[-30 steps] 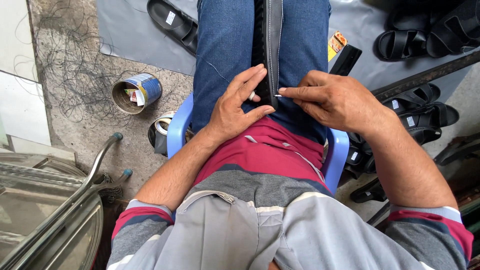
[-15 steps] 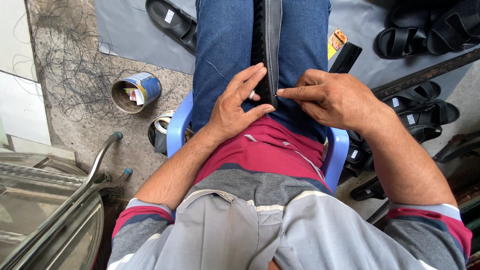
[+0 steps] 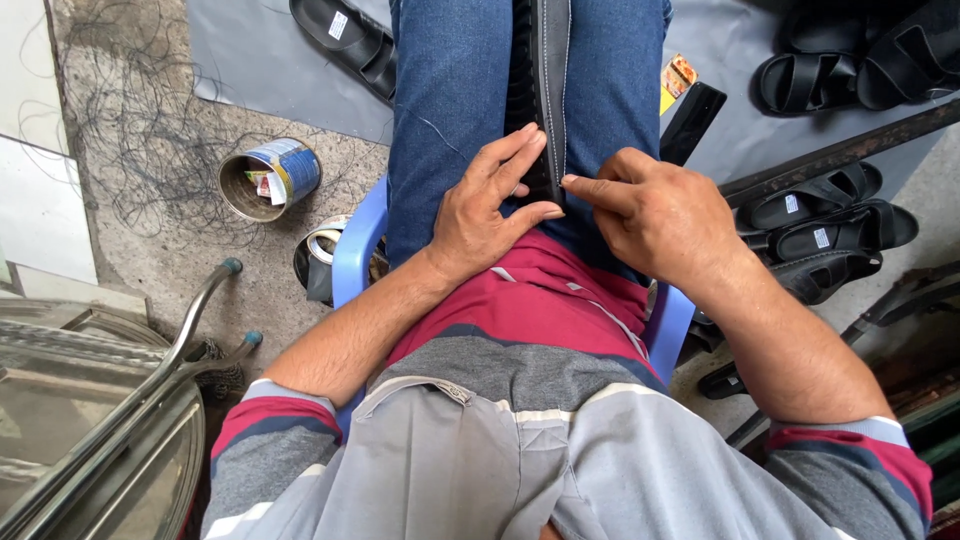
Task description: A person is hand-sewing a strap onto a black sandal using a needle and thread.
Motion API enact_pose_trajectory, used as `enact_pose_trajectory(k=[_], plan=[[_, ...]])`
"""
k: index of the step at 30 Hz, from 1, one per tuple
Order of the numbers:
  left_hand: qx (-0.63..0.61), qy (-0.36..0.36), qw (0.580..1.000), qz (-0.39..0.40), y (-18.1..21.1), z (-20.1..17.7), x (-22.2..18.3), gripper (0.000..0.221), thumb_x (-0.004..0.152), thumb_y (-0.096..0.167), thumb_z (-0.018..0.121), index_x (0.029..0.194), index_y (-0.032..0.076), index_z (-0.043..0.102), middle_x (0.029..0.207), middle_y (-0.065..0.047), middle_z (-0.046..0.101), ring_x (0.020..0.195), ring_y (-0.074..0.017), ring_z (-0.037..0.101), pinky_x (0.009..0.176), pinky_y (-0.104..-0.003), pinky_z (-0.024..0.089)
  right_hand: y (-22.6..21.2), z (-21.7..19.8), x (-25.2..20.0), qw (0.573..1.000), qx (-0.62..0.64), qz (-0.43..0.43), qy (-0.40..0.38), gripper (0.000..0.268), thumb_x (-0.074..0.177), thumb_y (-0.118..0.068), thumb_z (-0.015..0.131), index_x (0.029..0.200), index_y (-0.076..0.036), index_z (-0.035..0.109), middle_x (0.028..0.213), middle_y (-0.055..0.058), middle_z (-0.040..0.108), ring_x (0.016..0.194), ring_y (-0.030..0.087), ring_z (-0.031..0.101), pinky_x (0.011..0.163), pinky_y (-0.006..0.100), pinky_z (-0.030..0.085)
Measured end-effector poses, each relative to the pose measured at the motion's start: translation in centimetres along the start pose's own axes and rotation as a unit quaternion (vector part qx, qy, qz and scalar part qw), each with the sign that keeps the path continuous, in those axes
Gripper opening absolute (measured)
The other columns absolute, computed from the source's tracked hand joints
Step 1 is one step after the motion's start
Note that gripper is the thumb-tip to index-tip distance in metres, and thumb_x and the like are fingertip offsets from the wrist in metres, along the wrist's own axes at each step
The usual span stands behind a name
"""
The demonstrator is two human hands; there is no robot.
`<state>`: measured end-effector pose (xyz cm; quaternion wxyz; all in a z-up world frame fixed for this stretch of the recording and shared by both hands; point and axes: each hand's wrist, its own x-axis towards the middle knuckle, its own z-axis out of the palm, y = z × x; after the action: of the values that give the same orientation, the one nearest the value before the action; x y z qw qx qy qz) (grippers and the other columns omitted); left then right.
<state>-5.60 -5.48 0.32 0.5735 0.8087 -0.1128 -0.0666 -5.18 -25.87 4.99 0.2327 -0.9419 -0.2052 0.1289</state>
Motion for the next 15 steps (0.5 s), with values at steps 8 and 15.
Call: enact_pose_trajectory(k=[8,15], plan=[[0.013,0.004,1.0,0.004,0.0,0.0,0.0,0.059,0.075,0.025,0.081,0.126,0.021,0.053,0.124,-0.002,0.054,0.078,-0.0182,0.069,0.07,-0.029,0.058,0.2,2.0,-0.5,0.989,0.123,0.01,0.079,0.025,0.08,-0.005,0.062,0.099,-0.019,0.071,0.083,0.0,0.059,0.073,0.026,0.061,0.053,0.032,0.049],[0.017,0.005,1.0,0.009,-0.2,0.3,0.3,0.061,0.075,0.028,0.08,0.128,0.023,0.051,0.126,0.0,0.053,0.08,-0.0186,0.069,0.071,-0.028,0.058,1.0,2.4,0.3,0.987,0.113,-0.044,0.109,0.014,0.081,-0.009,0.069,0.093,-0.016,0.071,0.081,-0.002,0.061,0.075,0.02,0.064,0.056,0.03,0.05]])
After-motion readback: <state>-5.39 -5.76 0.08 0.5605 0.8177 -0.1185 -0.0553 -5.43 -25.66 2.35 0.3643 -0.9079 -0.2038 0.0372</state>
